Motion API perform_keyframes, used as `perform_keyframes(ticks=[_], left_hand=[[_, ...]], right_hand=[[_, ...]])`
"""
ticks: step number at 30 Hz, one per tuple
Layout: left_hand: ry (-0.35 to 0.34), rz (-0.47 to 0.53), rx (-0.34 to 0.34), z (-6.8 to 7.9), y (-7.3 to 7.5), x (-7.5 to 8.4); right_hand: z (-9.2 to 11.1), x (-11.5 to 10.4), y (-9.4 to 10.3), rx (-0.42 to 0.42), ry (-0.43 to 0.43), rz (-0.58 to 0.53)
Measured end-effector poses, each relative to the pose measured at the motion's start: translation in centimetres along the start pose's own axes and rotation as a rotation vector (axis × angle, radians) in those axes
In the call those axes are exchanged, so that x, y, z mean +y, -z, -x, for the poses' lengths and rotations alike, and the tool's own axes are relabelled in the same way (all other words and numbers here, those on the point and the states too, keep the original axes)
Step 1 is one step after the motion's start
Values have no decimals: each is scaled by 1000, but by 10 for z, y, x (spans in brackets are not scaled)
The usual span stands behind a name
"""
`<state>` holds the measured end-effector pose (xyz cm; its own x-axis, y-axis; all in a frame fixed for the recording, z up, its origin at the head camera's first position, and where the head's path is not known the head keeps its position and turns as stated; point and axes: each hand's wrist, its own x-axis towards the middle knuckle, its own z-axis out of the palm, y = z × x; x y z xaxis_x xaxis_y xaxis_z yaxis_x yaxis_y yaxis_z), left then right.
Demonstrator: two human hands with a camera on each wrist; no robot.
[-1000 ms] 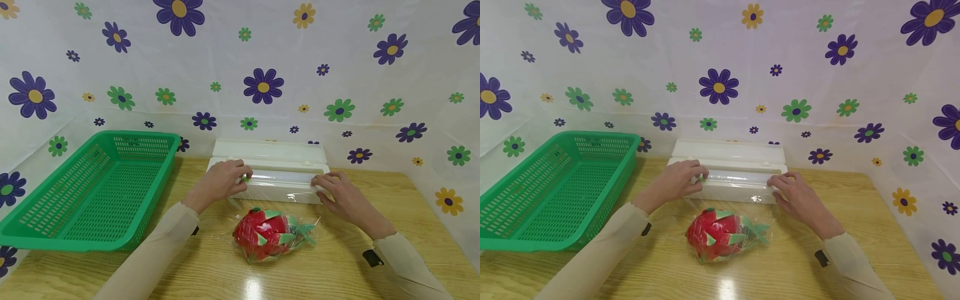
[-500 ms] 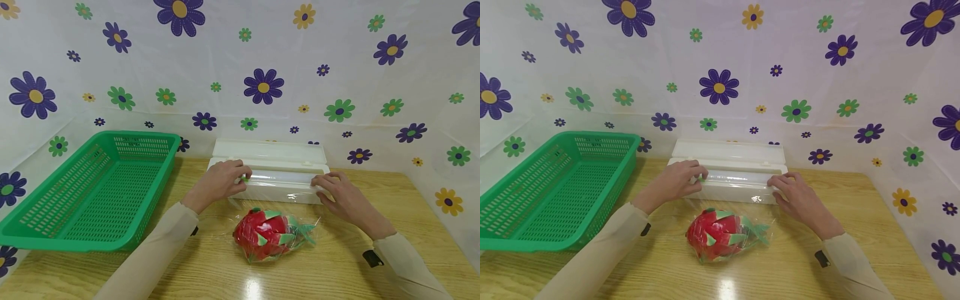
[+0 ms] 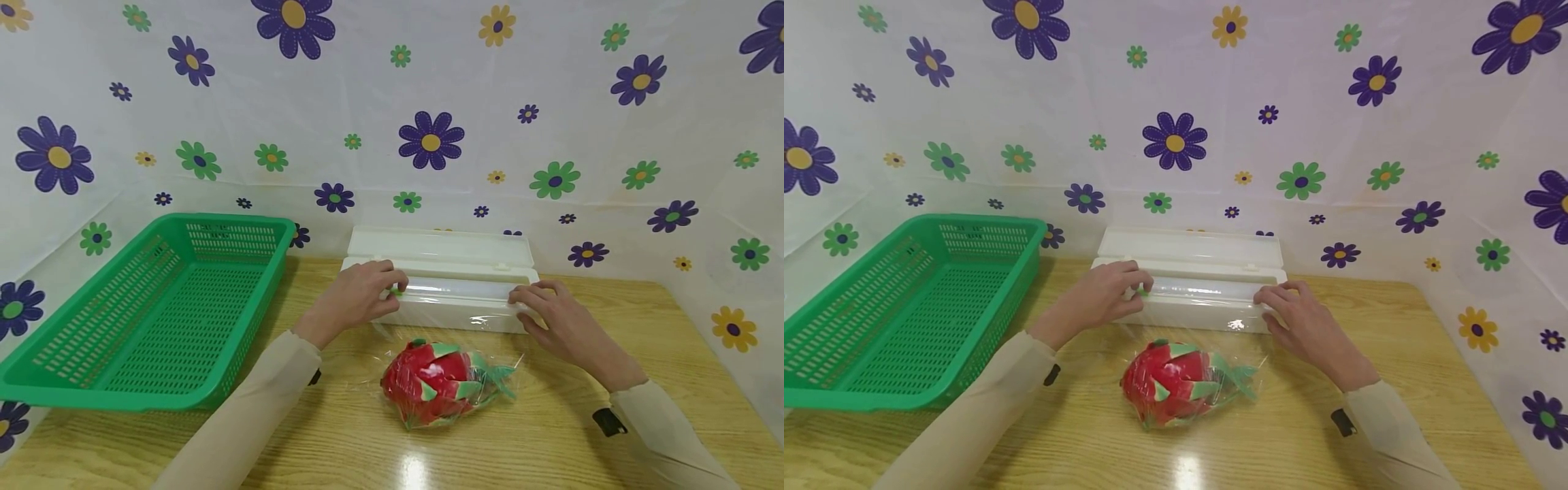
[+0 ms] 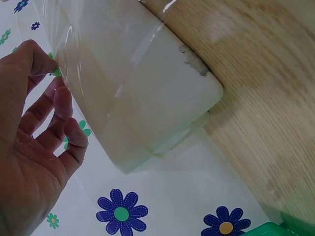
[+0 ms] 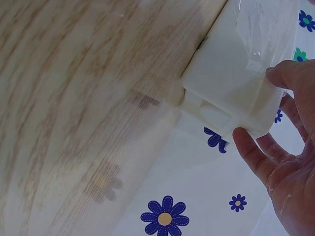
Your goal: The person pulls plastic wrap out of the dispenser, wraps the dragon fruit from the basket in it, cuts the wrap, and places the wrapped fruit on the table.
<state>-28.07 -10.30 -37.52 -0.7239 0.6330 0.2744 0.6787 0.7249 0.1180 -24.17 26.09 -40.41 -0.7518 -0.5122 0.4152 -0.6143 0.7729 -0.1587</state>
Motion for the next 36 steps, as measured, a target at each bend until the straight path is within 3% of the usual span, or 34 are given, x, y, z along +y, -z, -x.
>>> perform_keyframes(ticks=[36], left_hand=[[7, 21, 2, 4, 1, -3]], right_hand=[[0, 0, -1, 6, -2, 4]])
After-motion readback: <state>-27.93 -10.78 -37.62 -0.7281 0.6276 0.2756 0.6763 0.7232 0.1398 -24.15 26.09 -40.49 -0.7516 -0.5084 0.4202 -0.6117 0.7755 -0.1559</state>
